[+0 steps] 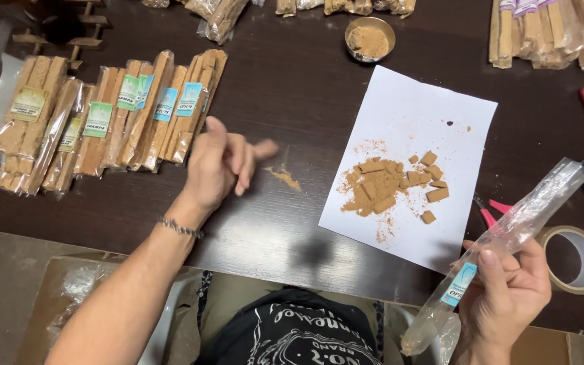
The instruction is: The person handles small pieces of wood-like material on a sheet of paper and uses a plastic bag to collect or distribute a brown powder. They then lift the paper to pour the remaining powder into a small container and clear the table surface by hand.
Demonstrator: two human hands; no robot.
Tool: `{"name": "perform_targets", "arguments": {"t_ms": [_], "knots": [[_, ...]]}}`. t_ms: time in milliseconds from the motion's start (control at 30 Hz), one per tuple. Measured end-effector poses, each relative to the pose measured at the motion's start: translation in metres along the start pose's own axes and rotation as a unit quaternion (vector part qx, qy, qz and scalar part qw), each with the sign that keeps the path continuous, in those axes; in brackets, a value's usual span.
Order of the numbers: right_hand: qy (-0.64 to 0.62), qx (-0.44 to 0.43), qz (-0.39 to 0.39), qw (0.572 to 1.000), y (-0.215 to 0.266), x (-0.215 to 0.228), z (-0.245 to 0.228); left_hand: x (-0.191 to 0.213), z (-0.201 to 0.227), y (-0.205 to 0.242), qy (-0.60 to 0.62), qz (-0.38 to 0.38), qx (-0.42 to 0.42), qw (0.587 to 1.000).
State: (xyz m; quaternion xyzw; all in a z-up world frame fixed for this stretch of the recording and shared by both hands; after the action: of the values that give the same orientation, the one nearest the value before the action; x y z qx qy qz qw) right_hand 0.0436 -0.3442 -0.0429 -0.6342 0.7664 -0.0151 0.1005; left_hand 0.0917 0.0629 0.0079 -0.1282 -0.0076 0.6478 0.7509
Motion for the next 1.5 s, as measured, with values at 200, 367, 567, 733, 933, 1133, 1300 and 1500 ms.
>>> {"name": "perform_targets", "arguments": {"t_ms": [200,367,567,733,933,1133,1300,1500], "knots": [[0.013,-0.004,-0.003,1.0,0.001,0.0,-0.002,-0.009,-0.02,0.014,-0.12,0.084,0.014,0.989],[0.014,0.004,0.009,1.0,0.001,-0.001,-0.004,-0.057,-0.026,0.011,-0.051,0.017,0.018,0.998],[0.009,0.011,0.001,1.0,0.0,0.003,0.001,-0.018,-0.018,-0.016,0.023,0.145,0.054,0.988],[0.016,0.01,-0.002,1.0,-0.001,0.004,0.001,0.003,-0.025,-0.05,-0.109,0.034,0.07,0.991],[-0.004,0.011,0.012,1.0,0.0,0.004,0.003,-0.039,-0.023,-0.016,-0.173,-0.184,0.061,0.966],[0.011,0.014,-0.005,1.0,-0.001,0.003,0.002,-0.043,-0.028,-0.016,-0.022,-0.263,0.117,0.957],[-0.024,0.029,0.0,0.999,-0.003,0.003,0.004,-0.038,-0.013,-0.088,-0.087,-0.133,0.078,0.984],[-0.028,0.028,-0.002,0.999,-0.003,-0.001,-0.004,-0.07,-0.025,-0.095,-0.147,-0.229,0.101,0.957]]}}
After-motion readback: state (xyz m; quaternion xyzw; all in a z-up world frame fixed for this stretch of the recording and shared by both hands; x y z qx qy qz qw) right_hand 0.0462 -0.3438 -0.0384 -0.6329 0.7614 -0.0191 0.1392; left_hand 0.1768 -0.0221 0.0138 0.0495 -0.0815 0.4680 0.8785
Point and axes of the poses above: each hand's wrist, its own y-axis away from the middle knuckle, its own x-axis out of the back of the hand, z = x × y, the point moved 5 cm from there along -y, towards the middle knuckle, and after that the axes turned 9 degrees about -z, right-handed, at the moved point
